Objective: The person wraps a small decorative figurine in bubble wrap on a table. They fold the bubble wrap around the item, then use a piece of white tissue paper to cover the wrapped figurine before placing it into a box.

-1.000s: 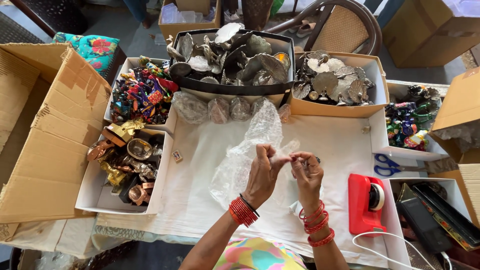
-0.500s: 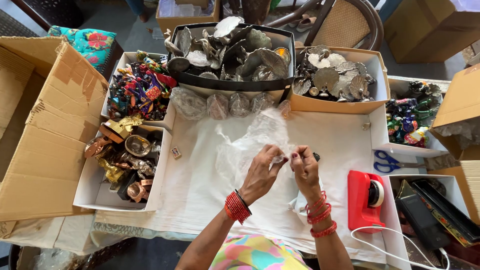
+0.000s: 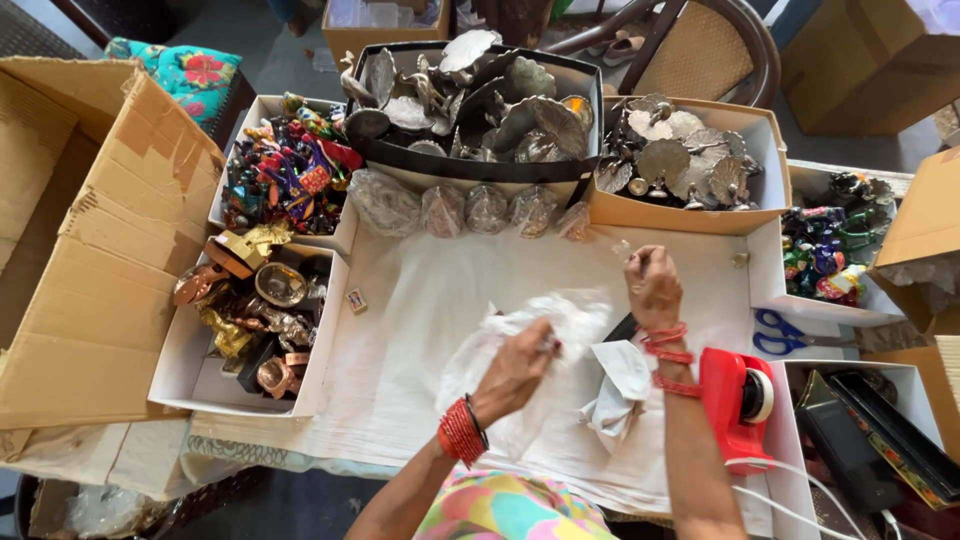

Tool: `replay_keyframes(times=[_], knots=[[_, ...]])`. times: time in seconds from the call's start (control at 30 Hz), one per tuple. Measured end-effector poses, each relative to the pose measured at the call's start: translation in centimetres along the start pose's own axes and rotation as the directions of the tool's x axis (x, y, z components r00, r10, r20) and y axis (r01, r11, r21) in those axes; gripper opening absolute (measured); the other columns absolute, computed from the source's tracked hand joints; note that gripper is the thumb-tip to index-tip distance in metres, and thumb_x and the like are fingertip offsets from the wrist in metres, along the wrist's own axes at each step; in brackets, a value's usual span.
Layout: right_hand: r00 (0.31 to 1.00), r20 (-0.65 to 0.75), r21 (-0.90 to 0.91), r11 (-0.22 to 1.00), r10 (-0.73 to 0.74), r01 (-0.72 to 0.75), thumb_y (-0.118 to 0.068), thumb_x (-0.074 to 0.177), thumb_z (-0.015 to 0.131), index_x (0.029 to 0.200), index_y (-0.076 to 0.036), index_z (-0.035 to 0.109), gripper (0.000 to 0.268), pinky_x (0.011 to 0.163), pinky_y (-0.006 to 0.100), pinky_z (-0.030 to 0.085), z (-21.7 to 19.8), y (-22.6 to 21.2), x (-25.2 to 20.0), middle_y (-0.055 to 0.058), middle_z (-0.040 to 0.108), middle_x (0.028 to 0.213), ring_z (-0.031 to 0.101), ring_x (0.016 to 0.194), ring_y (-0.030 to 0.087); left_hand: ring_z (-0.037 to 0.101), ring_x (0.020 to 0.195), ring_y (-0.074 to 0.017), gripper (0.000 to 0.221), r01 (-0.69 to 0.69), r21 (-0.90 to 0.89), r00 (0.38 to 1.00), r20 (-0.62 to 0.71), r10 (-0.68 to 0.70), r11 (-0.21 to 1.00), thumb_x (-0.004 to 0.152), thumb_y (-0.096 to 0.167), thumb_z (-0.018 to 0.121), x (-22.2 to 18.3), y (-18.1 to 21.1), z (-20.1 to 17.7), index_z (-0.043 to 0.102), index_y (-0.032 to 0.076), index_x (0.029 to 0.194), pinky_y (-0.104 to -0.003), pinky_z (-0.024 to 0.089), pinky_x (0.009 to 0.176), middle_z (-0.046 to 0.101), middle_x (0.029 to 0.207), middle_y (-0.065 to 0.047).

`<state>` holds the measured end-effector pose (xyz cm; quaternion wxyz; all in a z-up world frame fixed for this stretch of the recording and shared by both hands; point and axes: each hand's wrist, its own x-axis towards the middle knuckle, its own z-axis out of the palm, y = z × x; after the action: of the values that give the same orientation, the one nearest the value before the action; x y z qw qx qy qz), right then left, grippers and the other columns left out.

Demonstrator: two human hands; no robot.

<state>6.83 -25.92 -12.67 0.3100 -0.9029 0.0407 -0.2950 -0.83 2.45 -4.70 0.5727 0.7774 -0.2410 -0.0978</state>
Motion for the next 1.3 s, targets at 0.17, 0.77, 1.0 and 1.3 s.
replay_keyframes(times=[0.17,0.77,1.0,1.3], knots=[[0.976,0.159,0.13,0.977,0.147,-0.168,-0.018,0.104,0.063,0.106,-0.002,0.062,0.016,0.072,0.043,0.051,1.1,5.3,-2.4,0.018,0.066,0.088,0.062,0.08,0.036,0.064,0.077,-0.0397,0.014,0.147,0.236,0.966,-0.245,-0.087,0.961,0.098,0.013,0.055,-1.0,-3.6,-2.5,0.053,0.001,0.106,-0.051,0.048,0.067,0.064,0.082,-0.021],[0.878,0.312,-0.419,0.882,0.362,-0.215,-0.012,0.092,0.065,0.1,-0.002,0.05,0.02,0.067,0.055,0.05,-12.2,11.4,-26.4,0.023,0.059,0.092,0.062,0.078,0.047,0.067,0.069,-0.0372,0.018,0.243,0.378,0.934,-0.341,-0.11,0.893,0.095,0.015,0.068,-4.8,-7.8,-6.1,0.06,0.0,0.101,-0.046,0.052,0.061,0.068,0.083,-0.02],[0.777,0.626,-0.623,0.642,0.066,0.447,-0.004,0.087,0.058,0.092,-0.008,0.052,0.009,0.059,0.034,0.055,-12.3,11.0,-28.6,0.009,0.056,0.084,0.063,0.079,0.023,0.066,0.071,-0.0371,0.015,0.151,0.394,0.954,-0.298,-0.029,0.906,0.095,0.012,0.067,-2.7,-5.3,-4.9,0.059,0.001,0.099,-0.046,0.05,0.063,0.069,0.084,-0.018],[0.663,0.741,-0.479,0.611,-0.104,0.631,-0.01,0.08,0.061,0.087,-0.011,0.055,0.01,0.06,0.031,0.051,-11.9,8.3,-31.2,0.005,0.053,0.078,0.059,0.076,0.02,0.064,0.07,-0.0372,0.014,0.189,0.366,0.959,-0.268,-0.091,0.911,0.096,0.011,0.067,-2.5,-4.7,-4.7,0.057,0.001,0.097,-0.046,0.049,0.062,0.067,0.082,-0.017]])
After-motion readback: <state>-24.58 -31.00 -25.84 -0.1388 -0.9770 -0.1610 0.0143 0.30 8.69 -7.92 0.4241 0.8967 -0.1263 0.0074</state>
